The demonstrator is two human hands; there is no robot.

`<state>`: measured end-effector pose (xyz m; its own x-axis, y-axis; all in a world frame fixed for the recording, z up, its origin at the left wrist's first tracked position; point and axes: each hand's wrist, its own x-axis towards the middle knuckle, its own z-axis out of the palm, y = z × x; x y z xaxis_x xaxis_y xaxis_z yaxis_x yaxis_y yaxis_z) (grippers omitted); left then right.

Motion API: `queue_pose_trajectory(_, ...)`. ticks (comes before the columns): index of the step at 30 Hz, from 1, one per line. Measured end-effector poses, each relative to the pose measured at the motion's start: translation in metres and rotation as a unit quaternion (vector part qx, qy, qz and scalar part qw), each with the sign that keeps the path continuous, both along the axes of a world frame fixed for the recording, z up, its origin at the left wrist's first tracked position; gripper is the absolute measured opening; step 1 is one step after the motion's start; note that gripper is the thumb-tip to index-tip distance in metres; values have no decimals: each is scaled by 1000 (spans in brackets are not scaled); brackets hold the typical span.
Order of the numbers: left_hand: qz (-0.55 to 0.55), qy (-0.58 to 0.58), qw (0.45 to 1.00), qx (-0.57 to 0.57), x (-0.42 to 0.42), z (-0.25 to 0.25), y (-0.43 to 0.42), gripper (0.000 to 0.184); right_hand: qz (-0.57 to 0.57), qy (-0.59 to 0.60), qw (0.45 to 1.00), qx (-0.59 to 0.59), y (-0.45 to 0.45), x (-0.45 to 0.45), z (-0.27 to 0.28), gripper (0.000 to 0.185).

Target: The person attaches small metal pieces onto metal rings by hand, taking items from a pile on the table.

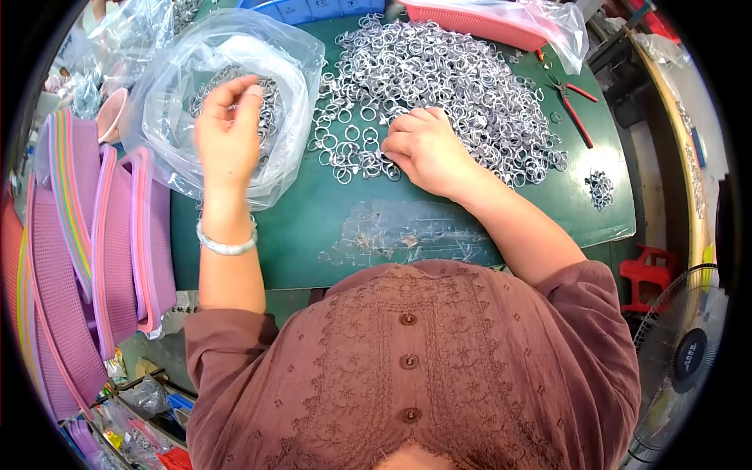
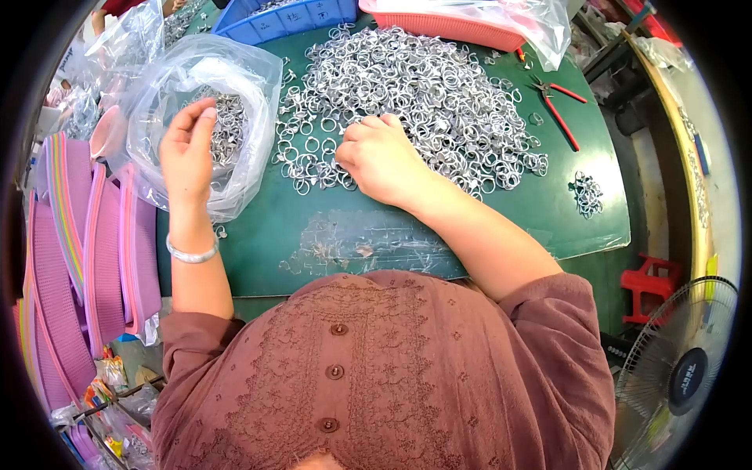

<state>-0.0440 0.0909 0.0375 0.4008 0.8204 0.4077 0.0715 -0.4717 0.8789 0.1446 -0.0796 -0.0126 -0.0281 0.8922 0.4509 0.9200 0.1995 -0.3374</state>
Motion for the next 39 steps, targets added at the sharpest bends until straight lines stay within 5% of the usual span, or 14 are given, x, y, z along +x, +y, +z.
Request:
queue_pose_trajectory(5, -171, 2, 963, -210, 21, -7, -52, 12, 47, 274, 960, 35, -3, 6, 12, 6)
queue_pose_trajectory(10, -263, 20, 907, -329, 32, -10, -83, 13, 65, 356, 930, 72, -11, 3, 21, 11)
queue_pose_trajectory(23, -279, -114, 869, -394, 36, -19, -93, 20, 73, 232, 960, 138, -14, -2, 27, 13)
queue_pose_trajectory(35, -289, -128, 854, -413, 34, -18, -93, 19, 110, 480, 868, 54, -13, -4, 16, 10)
queue_pose_trajectory(39, -248, -25, 913, -322, 38, -19, -95, 16, 75, 261, 957, 103, -15, -6, 24, 17)
